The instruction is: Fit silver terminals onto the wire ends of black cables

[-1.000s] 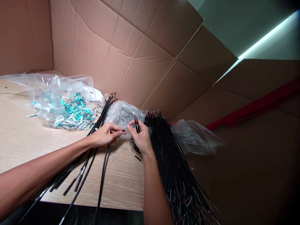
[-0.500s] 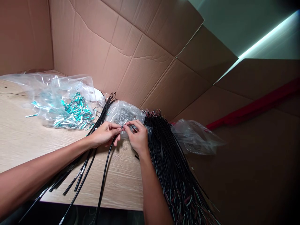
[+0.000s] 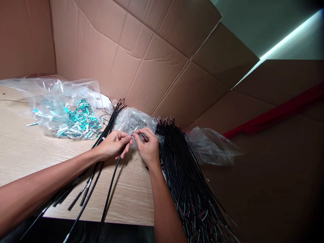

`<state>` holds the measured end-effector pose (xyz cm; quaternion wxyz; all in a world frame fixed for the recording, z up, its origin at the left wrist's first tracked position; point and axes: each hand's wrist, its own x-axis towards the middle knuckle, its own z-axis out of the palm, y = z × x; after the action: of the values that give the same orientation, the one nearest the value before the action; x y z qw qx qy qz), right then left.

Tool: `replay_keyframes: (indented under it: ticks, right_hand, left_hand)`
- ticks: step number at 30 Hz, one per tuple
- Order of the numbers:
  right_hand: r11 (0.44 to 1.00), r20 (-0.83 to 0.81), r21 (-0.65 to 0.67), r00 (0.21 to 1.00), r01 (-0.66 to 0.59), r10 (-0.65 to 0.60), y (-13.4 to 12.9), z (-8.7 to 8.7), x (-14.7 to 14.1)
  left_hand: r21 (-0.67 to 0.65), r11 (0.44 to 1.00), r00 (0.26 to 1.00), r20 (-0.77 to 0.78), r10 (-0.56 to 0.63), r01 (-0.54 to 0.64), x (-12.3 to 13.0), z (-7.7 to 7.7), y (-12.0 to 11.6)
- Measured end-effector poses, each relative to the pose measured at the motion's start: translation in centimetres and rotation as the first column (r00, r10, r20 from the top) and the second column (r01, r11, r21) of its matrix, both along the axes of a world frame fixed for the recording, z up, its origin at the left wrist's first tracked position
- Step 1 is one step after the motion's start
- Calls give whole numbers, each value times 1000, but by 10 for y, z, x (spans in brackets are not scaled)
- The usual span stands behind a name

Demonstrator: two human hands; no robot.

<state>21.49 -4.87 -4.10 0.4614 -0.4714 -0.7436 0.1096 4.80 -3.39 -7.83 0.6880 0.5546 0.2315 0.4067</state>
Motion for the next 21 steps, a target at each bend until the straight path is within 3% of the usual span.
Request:
replay_keyframes:
  ticks: [5,14,21]
  right_hand:
    - [998,-59,-56,998,23,-27,-4,1,0]
    - [976,-210,-204,977,-71,27,0,-9,-2]
    - [989,-234,-144,972,-31,-3,4,-13,-2]
  left_hand:
    - [-72,996,992,113,-51,59,-2,2,2]
    - [-94,991,985,155,-77,92,-2,4,2]
    - [-145,986,993,99,-70,84,-1,3,1]
